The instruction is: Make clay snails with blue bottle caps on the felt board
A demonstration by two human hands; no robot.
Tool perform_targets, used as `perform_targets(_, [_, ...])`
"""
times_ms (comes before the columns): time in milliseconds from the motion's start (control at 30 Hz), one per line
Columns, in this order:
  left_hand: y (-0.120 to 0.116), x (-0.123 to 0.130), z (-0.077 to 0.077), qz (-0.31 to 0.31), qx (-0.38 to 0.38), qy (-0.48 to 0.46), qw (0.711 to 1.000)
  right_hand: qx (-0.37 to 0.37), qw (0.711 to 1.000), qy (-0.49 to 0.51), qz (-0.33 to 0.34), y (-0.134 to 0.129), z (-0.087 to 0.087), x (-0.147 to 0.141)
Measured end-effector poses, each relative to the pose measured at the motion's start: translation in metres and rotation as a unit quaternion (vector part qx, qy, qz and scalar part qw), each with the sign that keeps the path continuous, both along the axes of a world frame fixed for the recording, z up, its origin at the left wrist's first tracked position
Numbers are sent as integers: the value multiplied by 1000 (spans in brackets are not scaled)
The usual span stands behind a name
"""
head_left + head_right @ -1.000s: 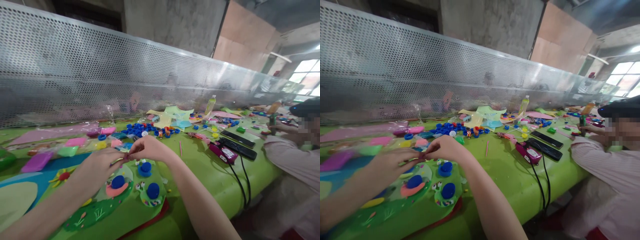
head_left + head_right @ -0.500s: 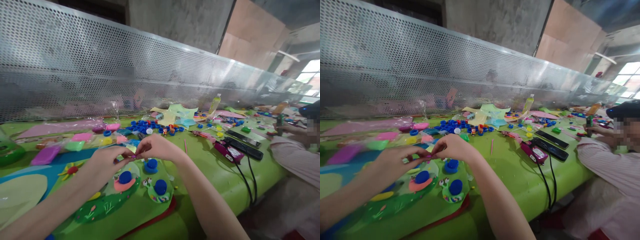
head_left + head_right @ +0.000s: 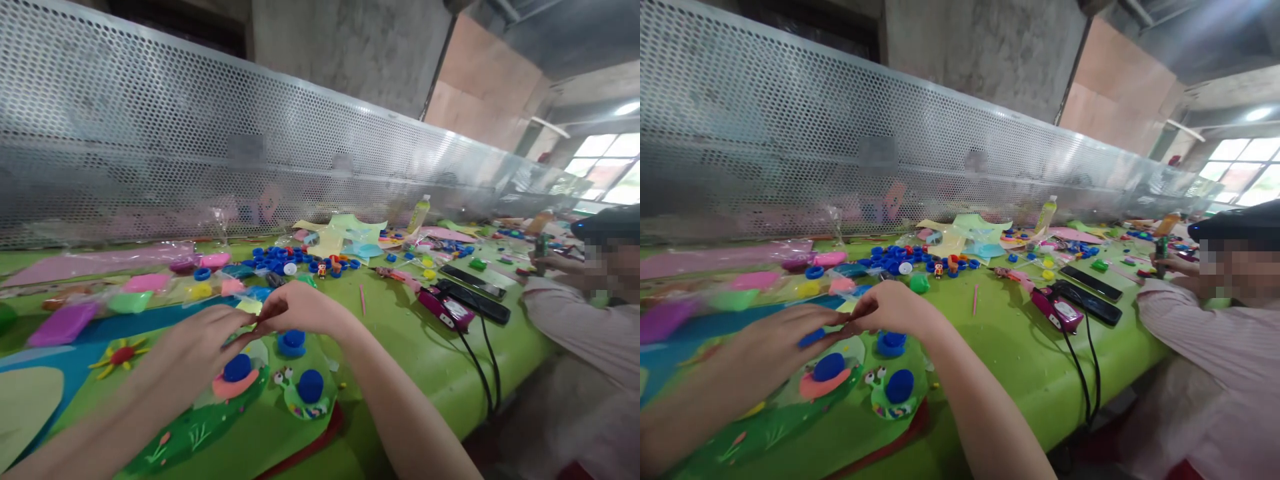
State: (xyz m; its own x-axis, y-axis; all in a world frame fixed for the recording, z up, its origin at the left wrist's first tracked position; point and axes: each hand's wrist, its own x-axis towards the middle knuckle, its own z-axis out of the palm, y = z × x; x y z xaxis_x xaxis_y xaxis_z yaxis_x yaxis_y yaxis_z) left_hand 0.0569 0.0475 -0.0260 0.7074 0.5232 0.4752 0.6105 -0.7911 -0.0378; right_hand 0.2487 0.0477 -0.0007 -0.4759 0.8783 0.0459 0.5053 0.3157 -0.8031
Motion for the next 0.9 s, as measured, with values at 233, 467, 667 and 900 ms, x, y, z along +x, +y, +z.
perform_targets(233, [0,1,-8,-3,26,-4,1000,20,1000,2,4,8,-9,-2])
perform_targets(467, [-4,3,1,113,-116,20,987,62,998,-6,23,6,-11,-6])
perform_targets(667, [-6,3,-1,112,-117,8,987,53,998,14,33,0,-10,-9])
perform_targets(900, [-11,-5,8,138,-155,-18,978,188,978,-81,-47,-7,0,-13])
